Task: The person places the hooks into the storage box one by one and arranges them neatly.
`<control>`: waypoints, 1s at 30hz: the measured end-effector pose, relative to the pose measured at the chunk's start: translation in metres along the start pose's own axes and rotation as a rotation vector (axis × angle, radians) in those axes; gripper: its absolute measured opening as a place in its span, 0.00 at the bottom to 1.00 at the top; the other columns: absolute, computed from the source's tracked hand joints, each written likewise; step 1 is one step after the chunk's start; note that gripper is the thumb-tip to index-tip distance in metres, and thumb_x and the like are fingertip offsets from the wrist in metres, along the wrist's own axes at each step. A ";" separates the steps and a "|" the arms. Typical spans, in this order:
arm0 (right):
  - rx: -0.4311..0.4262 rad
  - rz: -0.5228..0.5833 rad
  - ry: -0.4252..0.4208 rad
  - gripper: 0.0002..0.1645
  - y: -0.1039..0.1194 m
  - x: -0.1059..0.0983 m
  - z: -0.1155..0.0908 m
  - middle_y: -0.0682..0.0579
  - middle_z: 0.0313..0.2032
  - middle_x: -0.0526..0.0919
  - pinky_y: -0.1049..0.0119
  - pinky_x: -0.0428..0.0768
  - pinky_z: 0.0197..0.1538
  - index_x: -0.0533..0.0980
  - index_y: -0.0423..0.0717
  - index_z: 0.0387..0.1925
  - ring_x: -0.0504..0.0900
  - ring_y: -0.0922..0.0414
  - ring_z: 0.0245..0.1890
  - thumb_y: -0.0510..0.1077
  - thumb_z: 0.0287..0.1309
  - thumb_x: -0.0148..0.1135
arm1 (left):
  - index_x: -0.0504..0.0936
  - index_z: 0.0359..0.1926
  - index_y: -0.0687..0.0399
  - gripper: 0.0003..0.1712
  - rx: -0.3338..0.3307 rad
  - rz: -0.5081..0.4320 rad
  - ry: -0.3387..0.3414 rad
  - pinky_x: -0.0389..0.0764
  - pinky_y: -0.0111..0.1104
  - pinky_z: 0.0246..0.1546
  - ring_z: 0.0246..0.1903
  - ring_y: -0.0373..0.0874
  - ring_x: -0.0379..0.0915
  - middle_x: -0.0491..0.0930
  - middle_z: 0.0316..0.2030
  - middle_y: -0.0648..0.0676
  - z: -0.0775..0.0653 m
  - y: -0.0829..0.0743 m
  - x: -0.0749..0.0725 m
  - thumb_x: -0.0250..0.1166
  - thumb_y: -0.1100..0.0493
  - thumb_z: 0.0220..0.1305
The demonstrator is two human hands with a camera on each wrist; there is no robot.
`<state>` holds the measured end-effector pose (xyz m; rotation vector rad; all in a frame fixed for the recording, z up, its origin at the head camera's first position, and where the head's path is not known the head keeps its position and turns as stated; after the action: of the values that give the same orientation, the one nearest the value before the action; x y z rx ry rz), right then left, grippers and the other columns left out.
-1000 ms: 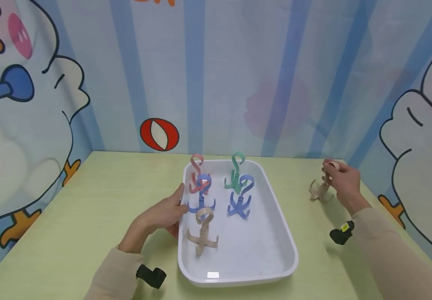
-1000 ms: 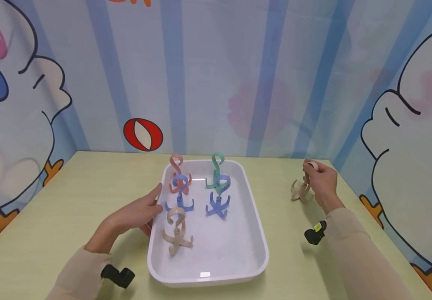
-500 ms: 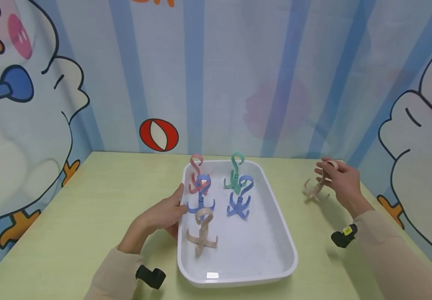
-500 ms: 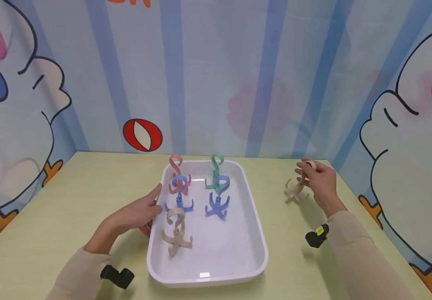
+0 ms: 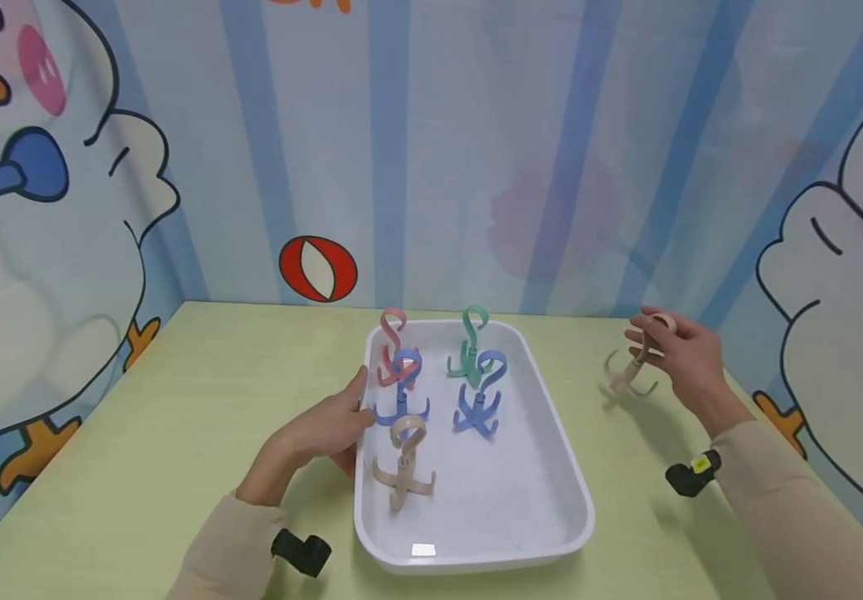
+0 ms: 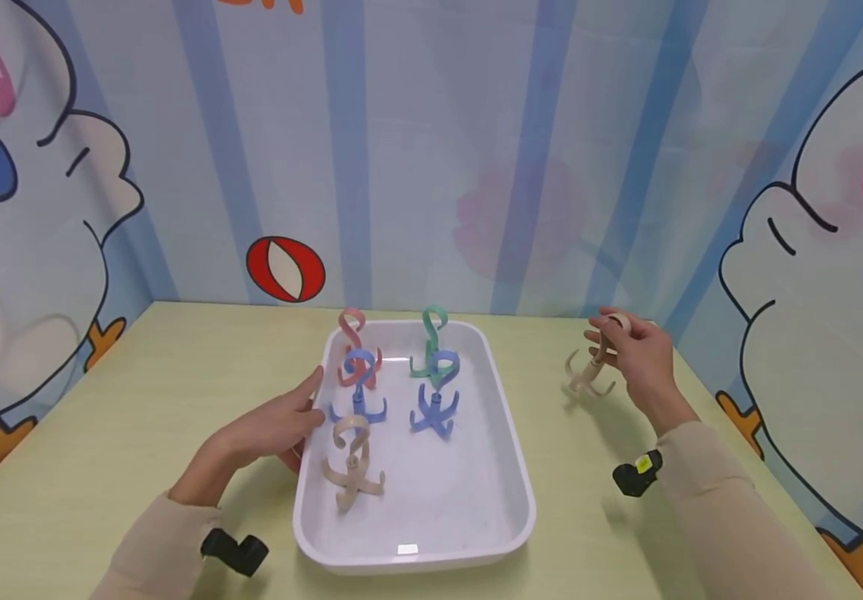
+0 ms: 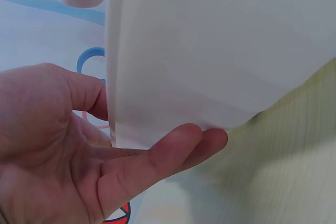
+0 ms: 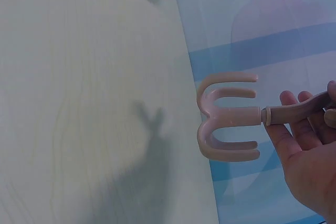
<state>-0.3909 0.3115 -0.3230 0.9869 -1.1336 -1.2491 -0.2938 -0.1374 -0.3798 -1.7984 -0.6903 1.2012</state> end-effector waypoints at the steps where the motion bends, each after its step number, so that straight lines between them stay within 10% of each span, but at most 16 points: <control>1: -0.002 0.002 0.003 0.11 0.001 0.001 0.000 0.62 0.41 0.92 0.66 0.91 0.47 0.82 0.54 0.53 0.92 0.64 0.43 0.44 0.72 0.65 | 0.33 0.86 0.48 0.47 -0.001 0.001 0.000 0.91 0.45 0.27 0.34 0.51 0.90 0.73 0.68 0.68 0.000 0.000 0.000 0.50 0.62 0.78; 30: -0.021 -0.027 0.094 0.17 0.022 0.029 -0.009 0.59 0.43 0.93 0.63 0.91 0.46 0.81 0.48 0.59 0.93 0.61 0.42 0.45 0.71 0.66 | 0.33 0.86 0.48 0.48 -0.005 0.009 0.006 0.91 0.45 0.28 0.32 0.50 0.89 0.71 0.69 0.68 0.000 0.000 0.000 0.51 0.61 0.78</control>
<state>-0.3791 0.2847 -0.3005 1.0369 -1.0357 -1.2211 -0.2938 -0.1373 -0.3794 -1.8105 -0.6822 1.2005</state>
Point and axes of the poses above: each hand's wrist, its own z-axis towards the middle knuckle, its own x-axis out of the palm, y = z × x, the point moved 10 cm from there along z, towards the middle knuckle
